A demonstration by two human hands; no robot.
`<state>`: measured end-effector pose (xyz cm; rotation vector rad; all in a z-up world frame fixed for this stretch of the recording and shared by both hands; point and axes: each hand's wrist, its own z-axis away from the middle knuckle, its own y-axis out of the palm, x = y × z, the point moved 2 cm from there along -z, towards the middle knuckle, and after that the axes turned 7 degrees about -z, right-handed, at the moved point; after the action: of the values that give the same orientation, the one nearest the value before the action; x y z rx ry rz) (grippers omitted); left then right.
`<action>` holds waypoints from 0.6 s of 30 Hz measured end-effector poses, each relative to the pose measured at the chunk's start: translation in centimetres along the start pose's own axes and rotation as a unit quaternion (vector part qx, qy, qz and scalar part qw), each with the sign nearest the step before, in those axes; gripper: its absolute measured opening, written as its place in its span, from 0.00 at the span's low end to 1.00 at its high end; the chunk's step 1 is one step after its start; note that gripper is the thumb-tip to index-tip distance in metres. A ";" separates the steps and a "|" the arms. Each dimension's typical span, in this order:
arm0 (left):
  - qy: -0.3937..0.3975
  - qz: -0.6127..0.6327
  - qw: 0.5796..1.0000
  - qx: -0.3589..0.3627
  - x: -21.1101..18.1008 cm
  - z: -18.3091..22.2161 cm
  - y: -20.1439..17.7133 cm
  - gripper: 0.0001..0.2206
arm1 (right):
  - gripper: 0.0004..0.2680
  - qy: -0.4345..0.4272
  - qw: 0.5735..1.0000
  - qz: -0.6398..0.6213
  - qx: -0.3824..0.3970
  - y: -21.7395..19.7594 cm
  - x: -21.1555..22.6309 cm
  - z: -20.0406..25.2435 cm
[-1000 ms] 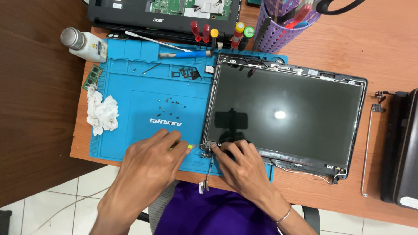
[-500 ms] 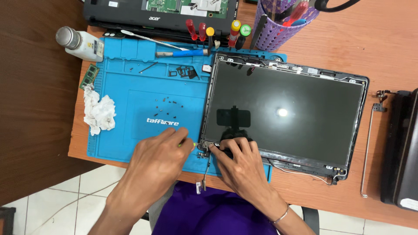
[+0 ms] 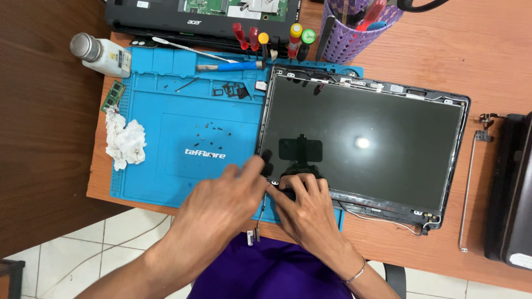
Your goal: The person uses a small screwdriver to manipulate the hinge and frame components of a laptop screen on a blue mat.
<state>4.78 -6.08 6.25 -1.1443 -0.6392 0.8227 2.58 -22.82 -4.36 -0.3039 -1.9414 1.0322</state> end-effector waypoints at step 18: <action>0.048 -0.020 0.999 -0.007 -0.7 -1.0 2.4 0.06 | 0.15 -0.081 0.995 0.050 0.029 1.0 -0.1 1.1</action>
<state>4.65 -6.74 3.62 -1.1723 -0.5874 0.7264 1.59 -22.86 -5.44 -0.2943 -2.0536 1.2102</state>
